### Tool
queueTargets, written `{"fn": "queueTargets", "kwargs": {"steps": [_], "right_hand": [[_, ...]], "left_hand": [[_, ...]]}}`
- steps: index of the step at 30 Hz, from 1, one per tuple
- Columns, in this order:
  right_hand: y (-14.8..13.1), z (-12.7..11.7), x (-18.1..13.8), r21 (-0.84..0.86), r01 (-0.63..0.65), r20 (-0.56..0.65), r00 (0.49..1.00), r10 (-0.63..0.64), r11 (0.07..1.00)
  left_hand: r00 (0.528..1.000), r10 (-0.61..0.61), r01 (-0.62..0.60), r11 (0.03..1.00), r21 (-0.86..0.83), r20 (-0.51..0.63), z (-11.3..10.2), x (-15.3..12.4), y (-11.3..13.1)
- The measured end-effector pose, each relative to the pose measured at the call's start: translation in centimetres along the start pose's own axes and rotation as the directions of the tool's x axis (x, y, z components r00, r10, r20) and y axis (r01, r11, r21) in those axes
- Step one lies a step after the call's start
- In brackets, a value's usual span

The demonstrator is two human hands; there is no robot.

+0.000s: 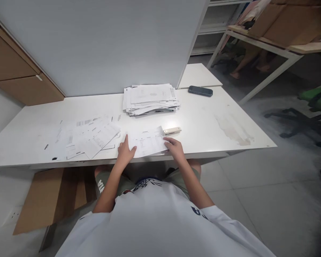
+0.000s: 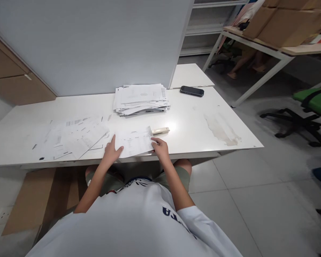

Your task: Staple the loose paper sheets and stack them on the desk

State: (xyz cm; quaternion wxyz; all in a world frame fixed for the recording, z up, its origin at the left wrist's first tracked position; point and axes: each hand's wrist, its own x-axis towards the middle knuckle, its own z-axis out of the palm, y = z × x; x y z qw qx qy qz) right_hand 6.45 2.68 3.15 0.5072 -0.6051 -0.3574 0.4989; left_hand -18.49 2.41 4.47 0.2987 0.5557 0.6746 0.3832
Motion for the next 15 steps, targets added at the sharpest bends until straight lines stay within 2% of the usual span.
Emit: {"fn": "queueTargets", "kwargs": {"steps": [3,5,8,11,15], "right_hand": [[-0.3,-0.7,0.0,-0.010,-0.027,0.031,0.999,0.027,1.000],[-0.5,-0.7,0.0,-0.074,-0.004,0.040,0.999,0.007,0.997],[-0.4,-0.1,0.0,-0.257,0.119,0.044,0.993,-0.111,0.959],[-0.9,0.6,0.0,-0.430,0.193,0.077,0.981,-0.177,0.882],[-2.3,1.2,-0.2,-0.521,0.263,0.032,0.957,-0.290,0.812]], "left_hand": [[1.000,0.015,-0.015,0.997,0.071,-0.006,0.5,-0.5,0.3],[0.999,0.049,-0.049,0.994,0.098,0.004,0.4,-1.0,0.3],[0.988,0.136,-0.145,0.977,0.157,0.069,-0.1,-1.9,0.4],[0.981,0.147,-0.179,0.942,0.285,0.129,-0.5,-2.3,0.7],[0.973,0.161,-0.217,0.884,0.415,0.166,-0.8,-2.0,0.0]]}}
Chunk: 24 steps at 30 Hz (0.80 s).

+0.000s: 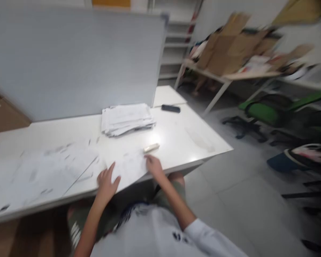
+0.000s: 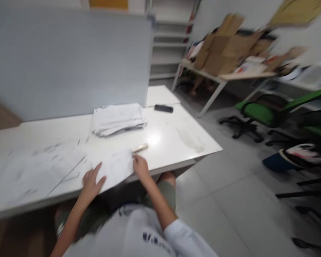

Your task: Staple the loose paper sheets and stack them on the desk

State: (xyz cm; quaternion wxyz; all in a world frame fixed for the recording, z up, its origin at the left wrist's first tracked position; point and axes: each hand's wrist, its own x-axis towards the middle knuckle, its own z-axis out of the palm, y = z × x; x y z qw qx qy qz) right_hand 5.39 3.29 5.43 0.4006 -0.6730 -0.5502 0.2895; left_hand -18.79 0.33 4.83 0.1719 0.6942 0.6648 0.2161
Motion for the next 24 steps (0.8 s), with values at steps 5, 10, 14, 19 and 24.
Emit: {"fn": "queueTargets", "kwargs": {"steps": [5,10,14,19,24], "right_hand": [[1.1,0.9,0.6,-0.246,0.206,-0.062,0.972,-0.228,0.947],[3.1,1.8,0.4,-0.430,0.297,-0.134,0.913,-0.386,0.852],[4.3,2.6,0.3,-0.465,0.395,-0.197,0.826,-0.528,0.792],[5.1,2.6,0.5,-0.519,0.518,-0.109,0.749,-0.654,0.680],[4.7,1.8,1.3,-0.486,0.512,-0.087,0.778,-0.622,0.708]], "left_hand": [[0.998,0.026,-0.019,0.993,0.119,-0.053,2.4,1.3,-3.3],[0.998,0.068,-0.070,0.981,0.179,0.015,2.4,1.6,-3.0],[0.993,0.100,-0.109,0.974,0.200,0.055,1.6,1.7,-2.1],[0.982,0.190,-0.185,0.953,0.241,0.006,1.8,1.4,-1.9],[0.970,0.242,-0.224,0.930,0.291,-0.029,1.8,1.2,-1.4]]}}
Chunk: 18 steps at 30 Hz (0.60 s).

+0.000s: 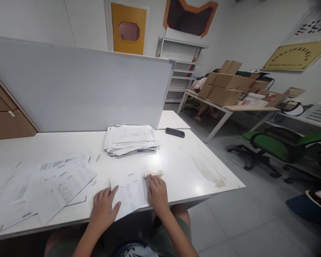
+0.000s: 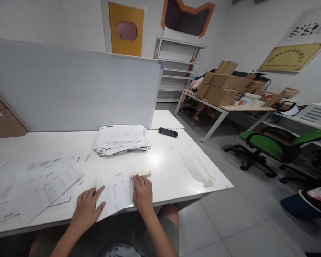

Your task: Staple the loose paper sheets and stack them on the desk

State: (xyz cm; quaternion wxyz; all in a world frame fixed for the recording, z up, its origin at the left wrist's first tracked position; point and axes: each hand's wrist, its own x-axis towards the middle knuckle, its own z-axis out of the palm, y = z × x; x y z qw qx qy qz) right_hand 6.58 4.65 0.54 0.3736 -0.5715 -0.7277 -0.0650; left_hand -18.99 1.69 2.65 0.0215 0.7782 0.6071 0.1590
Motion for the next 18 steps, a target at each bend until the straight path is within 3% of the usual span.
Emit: {"fn": "queueTargets", "kwargs": {"steps": [4,8,13,15,18], "right_hand": [[0.3,-0.2,1.1,0.037,-0.079,0.038,0.996,0.077,0.996],[0.2,-0.2,2.2,-0.023,-0.060,0.079,0.995,0.062,0.998],[0.8,-0.7,2.8,-0.031,-0.002,0.106,0.994,0.006,1.000],[1.0,-0.9,2.5,-0.005,0.024,0.110,0.994,-0.023,1.000],[1.0,-1.2,1.9,0.034,0.020,0.094,0.995,-0.023,0.999]], "left_hand": [[1.000,0.005,-0.005,1.000,-0.002,0.009,-0.4,0.1,0.4],[0.999,-0.040,0.041,0.997,-0.063,0.011,-0.5,0.7,0.6],[0.991,-0.129,0.127,0.924,-0.362,0.021,-0.6,2.7,0.1],[0.983,-0.182,0.151,0.863,-0.482,-0.017,-1.4,3.6,-0.5],[0.948,-0.271,0.146,0.837,-0.528,-0.168,-3.7,5.0,-1.9]]}}
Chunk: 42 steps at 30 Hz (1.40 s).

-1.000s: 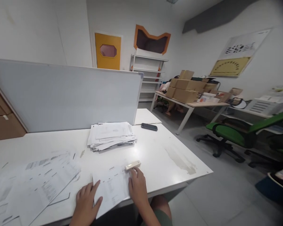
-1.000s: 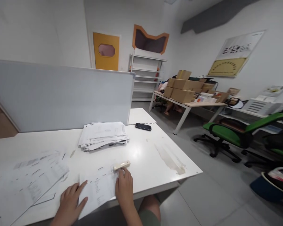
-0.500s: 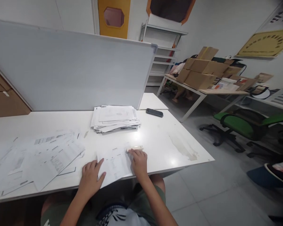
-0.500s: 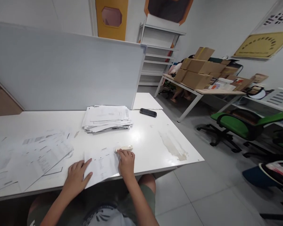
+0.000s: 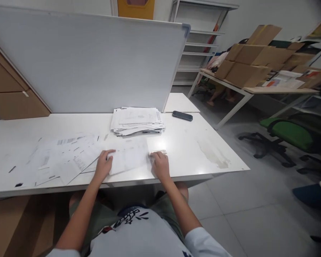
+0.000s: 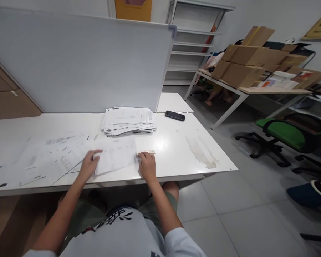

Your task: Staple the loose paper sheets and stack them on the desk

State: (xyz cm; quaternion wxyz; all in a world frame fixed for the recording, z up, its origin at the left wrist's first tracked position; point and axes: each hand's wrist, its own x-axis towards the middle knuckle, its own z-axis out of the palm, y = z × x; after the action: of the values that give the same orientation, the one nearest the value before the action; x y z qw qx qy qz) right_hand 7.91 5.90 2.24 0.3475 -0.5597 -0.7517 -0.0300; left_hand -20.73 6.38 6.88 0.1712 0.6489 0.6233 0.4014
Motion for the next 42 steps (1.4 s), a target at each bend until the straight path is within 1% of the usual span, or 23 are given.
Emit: {"fn": "queueTargets", "kwargs": {"steps": [3,5,7,11,13,15,18,21,23,25,26,28,29,30,32,33,34,35,36,37,38,40,42], "right_hand": [[-0.2,0.1,-0.1,-0.026,-0.062,-0.051,0.997,0.061,0.998],[-0.2,0.3,0.1,-0.035,-0.071,-0.053,0.996,0.069,0.997],[-0.2,0.5,0.5,-0.011,-0.063,-0.011,0.998,0.063,0.998],[-0.1,0.8,1.1,0.030,-0.087,0.045,0.995,0.085,0.996],[-0.1,0.7,1.2,0.032,-0.089,0.040,0.995,0.088,0.996],[-0.2,0.6,1.1,0.024,-0.084,0.034,0.996,0.083,0.996],[-0.1,0.6,0.8,-0.006,-0.081,0.031,0.996,0.081,0.997],[0.1,0.6,0.5,-0.029,-0.076,0.034,0.996,0.077,0.997],[0.1,0.5,0.4,-0.038,-0.071,0.032,0.997,0.072,0.997],[0.2,0.3,0.3,-0.047,-0.071,0.035,0.997,0.073,0.996],[0.2,0.3,0.2,-0.051,-0.072,0.040,0.996,0.074,0.996],[0.4,0.3,0.0,-0.051,-0.071,0.051,0.996,0.074,0.996],[0.5,0.4,-0.1,-0.046,-0.068,0.052,0.996,0.071,0.997],[0.6,0.4,-0.2,-0.038,-0.066,0.049,0.997,0.068,0.997],[0.8,0.2,-0.3,-0.010,-0.061,0.031,0.998,0.061,0.998],[0.9,0.0,-0.4,0.014,-0.057,0.022,0.998,0.057,0.998],[0.9,-0.2,-0.5,0.052,-0.050,0.021,0.999,0.049,0.997],[0.8,-0.5,-0.6,0.111,-0.043,0.031,0.999,0.039,0.993],[0.5,-0.9,-0.9,0.203,-0.040,0.056,0.998,0.029,0.978],[0.1,-1.3,-1.4,0.314,-0.045,0.089,0.996,0.018,0.948],[-0.7,-1.5,-2.1,0.420,-0.059,0.122,0.992,0.008,0.906],[-2.9,-1.8,-4.1,0.575,-0.098,0.174,0.985,-0.005,0.812],[-6.1,-1.5,-6.8,0.637,-0.134,0.223,0.975,-0.015,0.759]], "left_hand": [[0.989,0.070,-0.070,0.998,0.004,-0.132,-2.4,3.3,0.6],[0.981,0.092,-0.095,0.995,-0.009,-0.168,-3.2,6.5,1.1],[0.982,0.093,-0.097,0.995,-0.013,-0.163,-3.1,10.4,1.5],[0.995,0.080,-0.079,0.997,0.011,-0.061,-0.6,18.4,2.1],[0.998,0.068,-0.068,0.996,0.051,-0.003,1.3,21.2,2.6],[0.997,0.061,-0.066,0.991,0.113,0.053,3.4,22.6,3.2],[0.994,0.059,-0.077,0.974,0.213,0.087,6.3,22.7,3.9],[0.992,0.081,-0.104,0.954,0.282,0.093,8.9,21.3,4.2],[0.989,0.110,-0.135,0.943,0.305,0.097,10.0,19.6,4.5],[0.975,0.179,-0.212,0.920,0.328,0.130,10.1,17.0,4.7],[0.959,0.227,-0.273,0.901,0.338,0.169,9.7,15.3,4.7],[0.917,0.302,-0.382,0.854,0.353,0.262,7.8,11.6,4.3],[0.908,0.301,-0.397,0.842,0.365,0.292,6.3,9.7,3.7],[0.925,0.252,-0.352,0.849,0.393,0.283,4.6,7.7,3.0],[0.983,0.064,-0.143,0.860,0.490,0.174,0.9,4.0,0.9],[0.994,-0.051,-0.010,0.843,0.537,0.099,-0.9,2.2,-0.3],[0.986,-0.159,0.103,0.816,0.569,0.049,-2.4,0.4,-1.4],[0.968,-0.247,0.175,0.792,0.584,0.045,-3.7,-1.3,-2.4],[0.950,-0.304,0.206,0.779,0.592,0.070,-4.5,-3.0,-3.1],[0.940,-0.321,0.196,0.782,0.591,0.114,-4.9,-4.7,-3.6],[0.939,-0.301,0.153,0.799,0.581,0.168,-5.0,-6.2,-3.8],[0.947,-0.190,0.021,0.842,0.538,0.260,-4.4,-9.0,-3.3],[0.938,-0.069,-0.105,0.879,0.466,0.341,-3.6,-11.1,-2.2]]}}
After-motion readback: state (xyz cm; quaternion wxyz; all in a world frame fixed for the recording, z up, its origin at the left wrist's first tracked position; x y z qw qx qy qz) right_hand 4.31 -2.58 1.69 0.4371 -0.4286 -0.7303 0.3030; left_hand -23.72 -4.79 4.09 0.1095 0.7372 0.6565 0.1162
